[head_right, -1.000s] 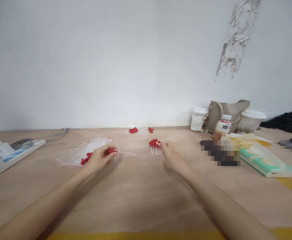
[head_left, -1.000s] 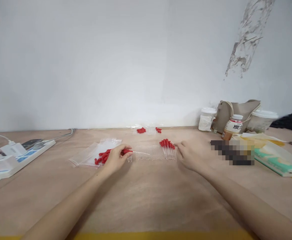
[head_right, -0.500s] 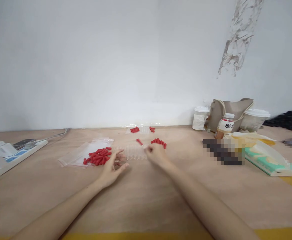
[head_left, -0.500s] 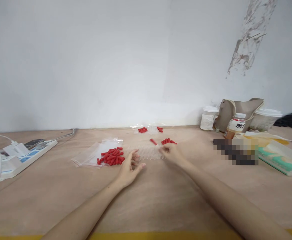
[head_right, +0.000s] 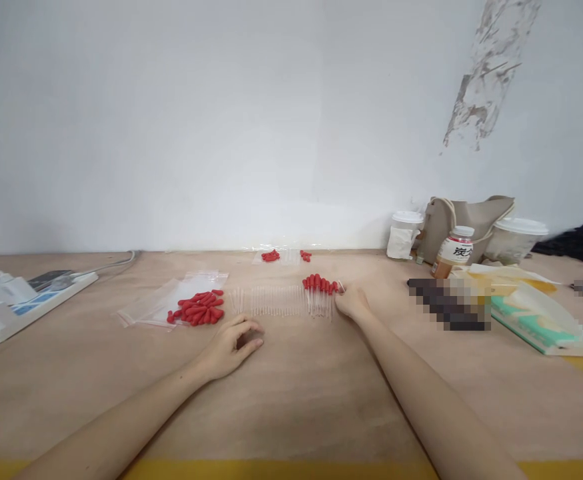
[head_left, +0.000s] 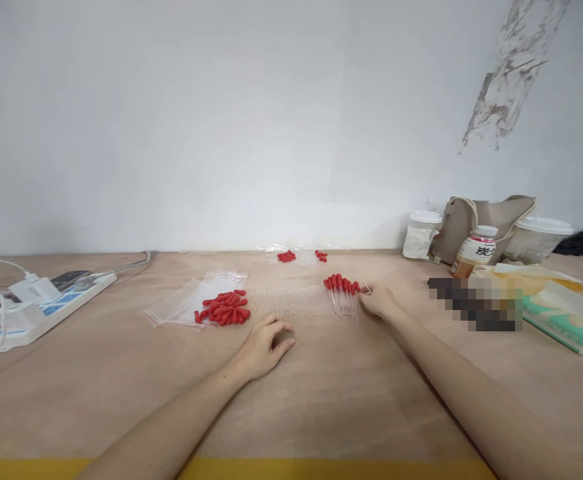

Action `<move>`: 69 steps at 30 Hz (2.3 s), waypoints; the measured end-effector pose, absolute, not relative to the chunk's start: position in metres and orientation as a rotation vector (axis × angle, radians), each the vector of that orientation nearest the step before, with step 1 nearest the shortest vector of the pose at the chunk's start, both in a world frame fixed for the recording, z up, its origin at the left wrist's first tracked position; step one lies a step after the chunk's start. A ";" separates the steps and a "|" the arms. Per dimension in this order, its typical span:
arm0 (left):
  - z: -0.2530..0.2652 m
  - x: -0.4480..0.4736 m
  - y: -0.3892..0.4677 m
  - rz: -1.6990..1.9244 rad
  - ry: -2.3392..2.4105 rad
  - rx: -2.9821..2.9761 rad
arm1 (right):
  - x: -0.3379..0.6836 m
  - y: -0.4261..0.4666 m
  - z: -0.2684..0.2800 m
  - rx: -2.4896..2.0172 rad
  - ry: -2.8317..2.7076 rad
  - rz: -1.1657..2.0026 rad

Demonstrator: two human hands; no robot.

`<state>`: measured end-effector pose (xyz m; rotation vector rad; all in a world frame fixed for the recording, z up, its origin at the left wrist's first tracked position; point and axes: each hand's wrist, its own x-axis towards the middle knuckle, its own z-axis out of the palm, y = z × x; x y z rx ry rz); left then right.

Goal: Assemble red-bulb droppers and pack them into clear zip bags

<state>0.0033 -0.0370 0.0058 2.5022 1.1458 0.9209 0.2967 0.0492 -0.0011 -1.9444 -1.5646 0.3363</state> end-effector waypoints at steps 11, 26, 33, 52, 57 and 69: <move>0.004 0.004 -0.036 0.887 1.122 2.529 | 0.299 0.048 0.006 -1.999 -1.538 0.289; 0.025 -0.053 -0.007 0.848 1.903 2.884 | 0.218 -0.017 -0.001 -1.082 -2.319 -0.385; 0.027 -0.049 -0.006 0.955 1.850 2.920 | 0.232 -0.016 -0.012 -1.181 -2.087 -0.240; -0.007 0.008 -0.024 1.161 0.957 1.996 | 0.217 -0.029 -0.008 -1.095 -2.142 -0.126; -0.009 0.008 -0.024 1.180 0.957 1.997 | 0.215 -0.029 -0.007 -1.095 -2.134 -0.103; -0.002 0.009 -0.028 1.132 1.110 2.183 | 0.214 -0.029 -0.008 -0.994 -2.172 -0.046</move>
